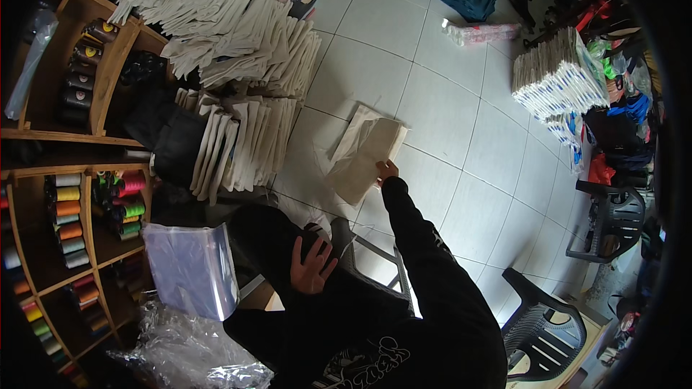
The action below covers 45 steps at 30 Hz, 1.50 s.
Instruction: The recorder is placing printed tote bags into plastic sleeves and organizing them in a textile workshop.
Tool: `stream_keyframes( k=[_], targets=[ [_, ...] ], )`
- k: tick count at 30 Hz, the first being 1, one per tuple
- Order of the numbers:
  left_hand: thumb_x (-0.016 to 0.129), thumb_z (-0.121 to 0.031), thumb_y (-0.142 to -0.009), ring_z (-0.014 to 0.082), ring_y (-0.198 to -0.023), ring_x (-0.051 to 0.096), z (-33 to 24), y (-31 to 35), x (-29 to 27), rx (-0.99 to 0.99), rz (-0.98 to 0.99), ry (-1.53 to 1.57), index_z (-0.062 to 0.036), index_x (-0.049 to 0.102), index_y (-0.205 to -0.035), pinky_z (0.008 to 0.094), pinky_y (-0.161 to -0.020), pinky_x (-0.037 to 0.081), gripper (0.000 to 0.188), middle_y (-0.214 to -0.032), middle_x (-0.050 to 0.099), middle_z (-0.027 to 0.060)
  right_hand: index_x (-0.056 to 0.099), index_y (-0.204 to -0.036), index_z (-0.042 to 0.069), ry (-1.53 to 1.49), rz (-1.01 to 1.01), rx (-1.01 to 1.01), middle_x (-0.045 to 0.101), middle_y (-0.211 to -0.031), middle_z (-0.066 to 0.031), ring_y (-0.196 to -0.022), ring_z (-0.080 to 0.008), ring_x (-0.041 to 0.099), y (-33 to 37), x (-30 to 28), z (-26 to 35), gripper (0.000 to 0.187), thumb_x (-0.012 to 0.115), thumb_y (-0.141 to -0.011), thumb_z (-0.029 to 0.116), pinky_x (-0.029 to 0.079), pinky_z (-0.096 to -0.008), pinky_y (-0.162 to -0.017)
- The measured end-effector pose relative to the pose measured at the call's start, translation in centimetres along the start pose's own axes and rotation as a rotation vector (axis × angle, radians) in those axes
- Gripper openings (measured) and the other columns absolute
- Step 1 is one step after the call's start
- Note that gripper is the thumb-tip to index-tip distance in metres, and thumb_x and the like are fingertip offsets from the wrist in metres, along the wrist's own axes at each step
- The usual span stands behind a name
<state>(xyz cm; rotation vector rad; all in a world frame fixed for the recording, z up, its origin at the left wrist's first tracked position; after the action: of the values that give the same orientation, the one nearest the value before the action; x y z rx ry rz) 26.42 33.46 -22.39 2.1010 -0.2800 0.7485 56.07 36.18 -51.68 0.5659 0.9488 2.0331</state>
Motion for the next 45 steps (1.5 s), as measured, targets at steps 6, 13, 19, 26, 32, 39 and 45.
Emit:
stream_keyframes(
  k=[6, 13, 19, 26, 32, 39, 45],
  targets=[
    [0.035, -0.009, -0.09, 0.0355, -0.127, 0.018, -0.8, 0.0, -1.2, 0.054, 0.164, 0.006, -0.0222, 0.001, -0.135, 0.0544, -0.098, 0.023, 0.058, -0.139, 0.01, 0.0193, 0.054, -0.098, 0.015, 0.074, -0.016, 0.05, 0.054, -0.084, 0.0002, -0.074, -0.0152, 0.051, -1.8, 3.5, -0.2, 0.028, 0.056, -0.07, 0.02, 0.043, -0.0337, -0.057],
    [0.04, -0.008, -0.089, 0.0364, -0.125, 0.021, -0.3, -1.6, 0.0, -0.03, 0.353, 0.187, -0.0191, -0.002, -0.135, 0.0522, -0.098, 0.025, 0.063, -0.137, 0.013, 0.0212, 0.031, -0.119, -0.007, 0.58, -0.542, 0.146, 0.048, -0.114, -0.0234, -0.106, -0.0332, 0.047, -9.8, -5.5, -0.4, 0.082, 0.068, -0.062, 0.039, 0.038, -0.036, -0.09],
    [0.042, -0.014, -0.088, 0.037, -0.126, 0.02, -1.4, -1.2, -0.6, -0.033, 0.266, 0.15, -0.0171, -0.003, -0.135, 0.051, -0.098, 0.024, 0.065, -0.137, 0.013, 0.0219, 0.025, -0.118, -0.009, 0.621, -0.61, 0.295, 0.044, -0.116, -0.0297, -0.106, -0.0384, 0.047, -5.8, -3.0, -4.3, 0.079, 0.065, -0.063, 0.031, 0.037, -0.0382, -0.092],
    [0.037, -0.02, -0.091, 0.0386, -0.127, 0.014, -1.4, -0.9, -1.4, -0.05, 0.339, 0.167, -0.0134, -0.006, -0.135, 0.0524, -0.1, 0.02, 0.062, -0.137, 0.009, 0.0232, 0.036, -0.12, 0.019, 1.394, -0.176, 0.069, 0.045, -0.119, -0.0098, -0.11, -0.0282, 0.045, 0.2, 4.9, -6.1, 0.059, 0.062, -0.069, 0.032, 0.037, -0.0504, -0.086],
    [0.041, -0.025, -0.088, 0.0437, -0.125, 0.016, -2.8, 2.0, -1.6, -0.055, 0.438, 0.275, -0.0083, -0.004, -0.134, 0.0536, -0.099, 0.02, 0.067, -0.135, 0.011, 0.0271, 0.032, -0.125, 0.022, 1.802, 0.038, -0.289, 0.031, -0.131, -0.0064, -0.11, -0.0275, 0.044, -2.1, 8.3, -8.3, 0.064, 0.063, -0.069, 0.025, 0.039, -0.0453, -0.085],
    [0.061, -0.026, -0.076, 0.0343, -0.127, 0.019, -8.4, 11.1, -9.8, 0.086, -0.35, 0.009, -0.0212, 0.003, -0.136, 0.0563, -0.098, 0.017, 0.084, -0.141, 0.013, 0.0124, 0.03, -0.127, 0.023, 1.806, 0.149, -0.251, 0.024, -0.137, -0.003, -0.105, -0.0278, 0.049, -5.7, 10.5, -9.5, 0.066, 0.06, -0.068, 0.017, 0.042, -0.0423, -0.081],
    [0.06, -0.022, -0.076, 0.0348, -0.127, 0.019, -9.4, 13.5, -12.4, 0.278, 0.012, -0.037, -0.0197, 0.004, -0.136, 0.0536, -0.099, 0.02, 0.082, -0.14, 0.015, 0.015, 0.026, -0.13, 0.029, 1.864, 0.173, -0.138, 0.018, -0.14, 0.0021, -0.108, -0.0264, 0.047, -8.2, 8.1, -9.7, 0.07, 0.059, -0.069, 0.017, 0.04, -0.0448, -0.086]
  ],
)
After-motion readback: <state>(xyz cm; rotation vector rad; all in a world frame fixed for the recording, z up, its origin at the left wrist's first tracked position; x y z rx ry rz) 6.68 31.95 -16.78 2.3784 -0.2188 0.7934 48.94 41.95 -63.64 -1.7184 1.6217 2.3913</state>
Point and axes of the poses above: each hand's wrist, its own y-axis away from the middle knuckle, its own x-axis out of the palm, z = x × y, the point moved 2 cm from there along -y, towards the middle knuckle
